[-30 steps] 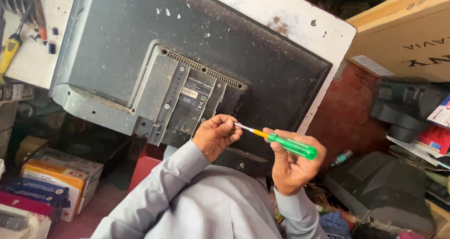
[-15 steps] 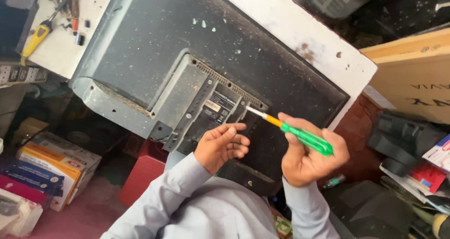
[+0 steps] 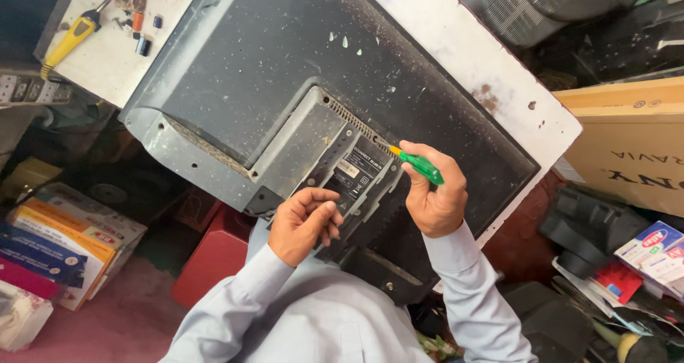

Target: The person uses a screwdriver to remove screws from the back panel of a television set, then detaches the panel and sets it aside. The person then moves the television and handles a power cord.

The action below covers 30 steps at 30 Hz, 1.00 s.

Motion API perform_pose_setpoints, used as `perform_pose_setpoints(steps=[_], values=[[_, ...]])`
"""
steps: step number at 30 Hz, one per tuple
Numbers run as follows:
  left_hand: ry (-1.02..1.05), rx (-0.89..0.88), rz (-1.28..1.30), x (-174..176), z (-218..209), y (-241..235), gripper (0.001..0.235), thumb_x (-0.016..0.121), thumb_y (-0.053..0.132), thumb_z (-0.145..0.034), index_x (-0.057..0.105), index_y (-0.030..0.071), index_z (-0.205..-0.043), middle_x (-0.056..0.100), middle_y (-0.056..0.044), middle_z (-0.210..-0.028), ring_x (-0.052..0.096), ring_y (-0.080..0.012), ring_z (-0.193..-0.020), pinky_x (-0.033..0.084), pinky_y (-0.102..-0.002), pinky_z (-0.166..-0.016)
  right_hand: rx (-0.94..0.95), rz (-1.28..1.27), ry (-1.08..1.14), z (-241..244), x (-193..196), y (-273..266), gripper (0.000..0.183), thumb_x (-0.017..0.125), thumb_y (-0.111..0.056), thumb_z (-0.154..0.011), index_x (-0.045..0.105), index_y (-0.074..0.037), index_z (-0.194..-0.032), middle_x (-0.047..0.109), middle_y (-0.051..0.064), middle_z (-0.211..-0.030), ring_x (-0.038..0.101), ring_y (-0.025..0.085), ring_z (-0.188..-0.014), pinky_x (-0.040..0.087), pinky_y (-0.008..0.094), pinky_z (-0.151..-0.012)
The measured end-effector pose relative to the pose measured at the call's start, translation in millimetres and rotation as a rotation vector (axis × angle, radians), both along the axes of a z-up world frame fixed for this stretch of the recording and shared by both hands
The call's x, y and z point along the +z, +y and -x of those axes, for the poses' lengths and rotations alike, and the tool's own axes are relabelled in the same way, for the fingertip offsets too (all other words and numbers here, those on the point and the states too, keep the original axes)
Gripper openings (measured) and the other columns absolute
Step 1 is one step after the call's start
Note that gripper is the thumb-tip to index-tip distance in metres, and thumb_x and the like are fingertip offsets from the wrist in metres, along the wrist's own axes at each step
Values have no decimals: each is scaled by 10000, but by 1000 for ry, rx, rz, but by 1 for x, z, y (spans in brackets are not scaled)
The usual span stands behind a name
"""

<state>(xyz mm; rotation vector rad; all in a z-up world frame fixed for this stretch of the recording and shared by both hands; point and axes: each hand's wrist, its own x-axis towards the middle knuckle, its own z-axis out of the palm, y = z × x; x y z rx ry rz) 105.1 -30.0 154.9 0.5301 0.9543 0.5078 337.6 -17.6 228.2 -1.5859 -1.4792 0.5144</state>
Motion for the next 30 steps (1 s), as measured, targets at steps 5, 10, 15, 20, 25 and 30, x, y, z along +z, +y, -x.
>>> perform_pose_setpoints(steps=[5, 10, 15, 20, 25, 30], values=[[-3, 34, -12, -3, 7, 7, 225, 586, 88, -1010, 632, -42, -1188, 710, -95, -850, 661, -122, -659, 537, -253, -528, 79, -120, -104, 2, -17, 4, 383, 657, 93, -1029, 435, -13, -1322, 696, 192, -1220, 741, 278, -1102, 634, 343, -966], [-19, 55, -9, -6, 13, 6, 226, 586, 82, -1009, 622, -46, -1191, 710, -102, -862, 664, -130, -679, 545, -257, -542, 116, -153, -148, 0, -24, 3, 459, 696, 79, -1011, 411, -34, -1352, 697, 203, -1203, 744, 287, -1073, 641, 350, -926], [-16, 70, -17, -12, 19, 1, 222, 582, 75, -1008, 621, -45, -1192, 709, -103, -868, 666, -135, -682, 551, -261, -544, 93, -113, -382, 3, -15, 7, 416, 844, -37, -931, 592, -25, -1262, 711, 175, -1066, 742, 304, -898, 606, 334, -765], [-6, 98, 17, -20, 20, 0, 218, 588, 80, -994, 621, -26, -1181, 711, -104, -854, 672, -144, -659, 549, -272, -523, 135, -176, -331, 8, 8, 8, 428, 708, -12, -896, 588, 47, -1302, 674, 275, -1223, 718, 422, -1053, 600, 414, -906], [0, 126, -1, -20, 20, 0, 211, 596, 84, -983, 629, -21, -1164, 714, -106, -833, 669, -146, -635, 543, -283, -505, 36, -246, -231, 25, 18, -4, 374, 772, 45, -875, 673, -16, -1231, 717, 177, -1195, 764, 332, -1068, 628, 369, -918], [-40, 135, -17, -17, 20, -6, 205, 598, 82, -984, 624, -25, -1158, 714, -109, -823, 673, -152, -626, 549, -284, -511, -122, -426, -249, 29, 2, -4, 316, 940, -56, -762, 694, -31, -958, 682, 114, -961, 692, 228, -822, 565, 304, -715]])
